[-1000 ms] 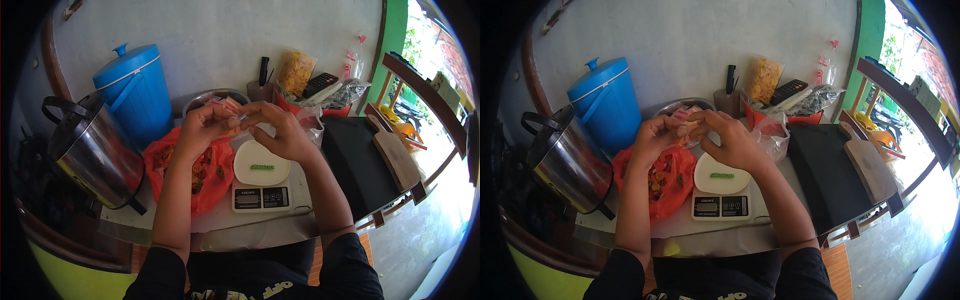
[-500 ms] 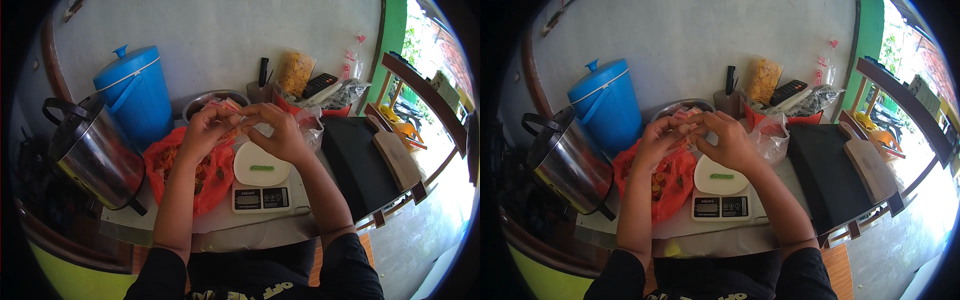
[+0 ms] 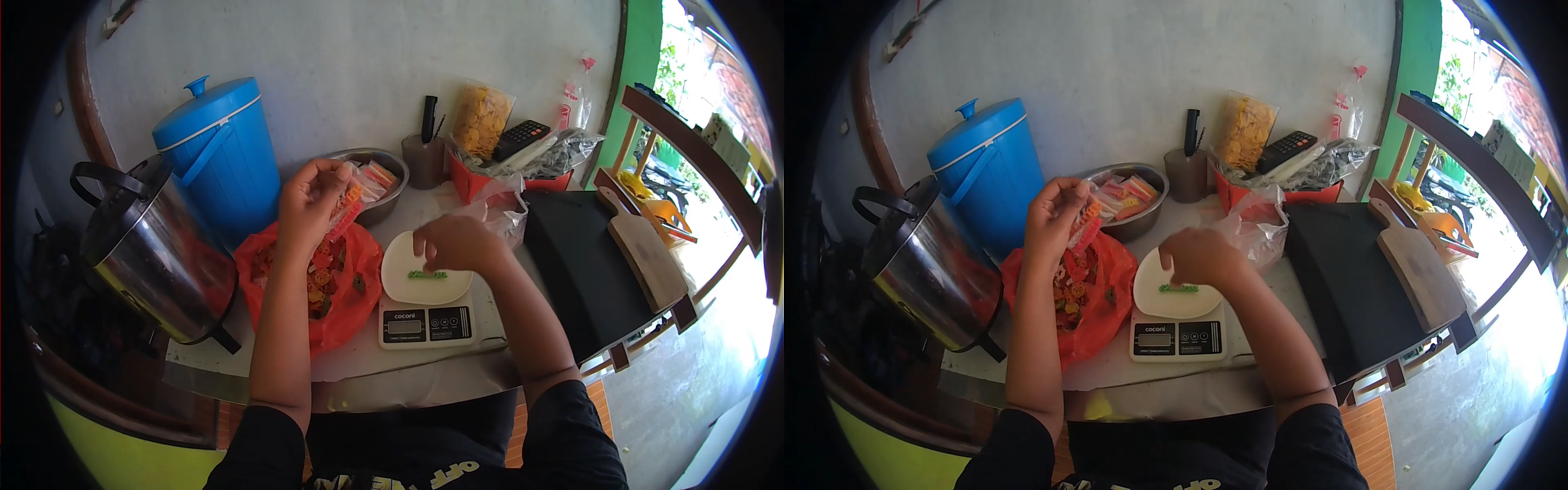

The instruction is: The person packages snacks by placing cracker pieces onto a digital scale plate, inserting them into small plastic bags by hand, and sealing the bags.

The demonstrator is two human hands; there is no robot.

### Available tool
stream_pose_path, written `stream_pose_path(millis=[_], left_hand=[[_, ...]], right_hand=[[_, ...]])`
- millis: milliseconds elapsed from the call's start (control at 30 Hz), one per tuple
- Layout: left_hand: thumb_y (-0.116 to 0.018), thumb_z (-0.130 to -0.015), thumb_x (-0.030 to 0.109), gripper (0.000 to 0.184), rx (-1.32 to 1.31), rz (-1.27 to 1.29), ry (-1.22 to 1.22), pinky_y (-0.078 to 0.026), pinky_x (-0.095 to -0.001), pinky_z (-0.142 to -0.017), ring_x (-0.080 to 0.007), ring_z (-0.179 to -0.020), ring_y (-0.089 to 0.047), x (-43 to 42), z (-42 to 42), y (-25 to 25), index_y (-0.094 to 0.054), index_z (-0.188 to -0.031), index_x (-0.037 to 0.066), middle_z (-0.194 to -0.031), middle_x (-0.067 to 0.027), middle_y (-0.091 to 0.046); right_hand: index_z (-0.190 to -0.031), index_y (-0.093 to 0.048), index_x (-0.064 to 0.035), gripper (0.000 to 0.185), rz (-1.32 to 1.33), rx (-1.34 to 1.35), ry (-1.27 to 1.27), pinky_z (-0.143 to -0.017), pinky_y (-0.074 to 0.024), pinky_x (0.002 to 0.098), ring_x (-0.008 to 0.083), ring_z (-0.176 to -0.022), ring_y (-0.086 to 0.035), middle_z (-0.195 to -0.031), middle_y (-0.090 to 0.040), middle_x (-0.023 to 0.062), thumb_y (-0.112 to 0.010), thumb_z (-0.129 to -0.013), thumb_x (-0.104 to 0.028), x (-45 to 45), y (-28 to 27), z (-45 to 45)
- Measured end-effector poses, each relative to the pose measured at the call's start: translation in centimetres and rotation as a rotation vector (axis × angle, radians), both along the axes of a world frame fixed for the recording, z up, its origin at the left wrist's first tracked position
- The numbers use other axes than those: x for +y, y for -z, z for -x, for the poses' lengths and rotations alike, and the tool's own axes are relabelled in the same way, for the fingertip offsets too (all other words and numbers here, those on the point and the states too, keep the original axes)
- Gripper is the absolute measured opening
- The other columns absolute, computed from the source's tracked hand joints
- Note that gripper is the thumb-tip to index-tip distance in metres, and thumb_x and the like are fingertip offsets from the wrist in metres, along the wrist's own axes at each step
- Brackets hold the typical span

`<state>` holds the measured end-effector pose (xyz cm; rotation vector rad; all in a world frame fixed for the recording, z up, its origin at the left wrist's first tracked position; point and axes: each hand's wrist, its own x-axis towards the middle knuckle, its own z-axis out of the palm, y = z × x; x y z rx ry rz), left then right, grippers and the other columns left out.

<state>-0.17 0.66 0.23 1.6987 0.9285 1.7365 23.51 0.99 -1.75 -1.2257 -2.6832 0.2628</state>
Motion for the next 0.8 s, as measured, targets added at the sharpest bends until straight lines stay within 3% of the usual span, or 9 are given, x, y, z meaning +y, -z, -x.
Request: stream_pose_path(millis=[133, 233, 333, 433, 533, 633, 800], left_hand=[[-0.071, -0.088, 0.019, 0.021, -0.018, -0.012, 0.031, -0.046, -0.0195, -0.068, -0.0045, -0.075, -0.058, -0.1, 0.2, -0.1, -0.064, -0.097, 0.002, -0.081, -0.0007, -0.066], [-0.074, -0.085, 0.018, 0.022, -0.04, 0.023, 0.041, -0.046, -0.0196, -0.066, -0.0047, -0.075, -0.059, -0.9, -0.4, -0.6, -0.064, -0.097, 0.002, -0.079, -0.0008, -0.066], [-0.077, -0.082, 0.016, 0.024, -0.055, 0.029, 0.075, -0.048, -0.0203, -0.066, -0.0055, -0.075, -0.06, -0.8, -0.4, -0.5, -0.064, -0.097, 0.002, -0.081, -0.0016, -0.066], [-0.078, -0.08, 0.011, 0.025, -0.06, 0.05, 0.113, -0.051, -0.021, -0.068, -0.0071, -0.075, -0.061, -0.8, -0.6, -0.4, -0.064, -0.098, 0.003, -0.085, -0.0033, -0.067], [-0.079, -0.077, 0.009, 0.027, -0.106, 0.141, 0.212, -0.049, -0.0228, -0.077, -0.0078, -0.081, -0.061, -1.6, -1.1, -0.7, -0.064, -0.099, 0.004, -0.086, -0.0018, -0.066], [-0.079, -0.076, 0.004, 0.027, -0.112, 0.118, 0.293, -0.056, -0.0235, -0.07, -0.0105, -0.082, -0.065, -1.0, -1.5, -0.1, -0.063, -0.098, 0.003, -0.088, -0.0047, -0.068], [-0.078, -0.078, 0.006, 0.026, -0.12, 0.148, 0.326, -0.054, -0.0242, -0.074, -0.0107, -0.084, -0.065, -1.1, -2.0, 0.2, -0.063, -0.1, 0.003, -0.089, -0.0047, -0.068]], right_hand=[[-0.094, -0.067, -0.0152, 0.026, 0.031, -0.297, 0.039, -0.078, -0.0505, 0.0382, 0.0255, -0.089, -0.066, -0.086, -0.069, 0.0033, -0.073, -0.069, -0.017, 0.9, 2.6, 1.4], [-0.1, -0.067, -0.0155, 0.031, 0.154, -0.345, 0.013, -0.08, -0.0505, 0.0395, 0.0278, -0.092, -0.066, -0.088, -0.069, 0.0059, -0.072, -0.069, -0.018, 1.4, 2.5, 1.7], [-0.106, -0.067, -0.0172, 0.037, 0.12, -0.194, 0.014, -0.078, -0.0509, 0.0356, 0.0205, -0.093, -0.065, -0.09, -0.067, 0.0055, -0.07, -0.07, -0.012, 1.6, 2.0, 1.3], [-0.106, -0.066, -0.0133, 0.034, 0.165, 0.476, -0.092, -0.072, -0.0499, 0.0311, 0.0164, -0.087, -0.065, -0.087, -0.066, 0.006, -0.068, -0.073, -0.007, 2.6, 0.5, -0.3], [-0.119, -0.057, -0.0072, 0.038, 0.141, 1.006, -0.204, -0.078, -0.0482, 0.026, 0.0095, -0.088, -0.061, -0.086, -0.064, 0.0031, -0.06, -0.082, 0.001, 2.0, -1.1, -0.7], [-0.121, -0.052, -0.0021, 0.034, 0.157, 1.337, -0.214, -0.081, -0.0476, 0.0268, 0.012, -0.088, -0.062, -0.089, -0.066, 0.0046, -0.059, -0.088, 0.001, -0.3, -3.1, -0.3], [-0.115, -0.056, -0.0018, 0.03, 0.099, 1.419, -0.246, -0.076, -0.0453, 0.023, 0.0068, -0.082, -0.061, -0.086, -0.066, 0.003, -0.067, -0.088, -0.008, -0.6, -2.6, 1.0]])
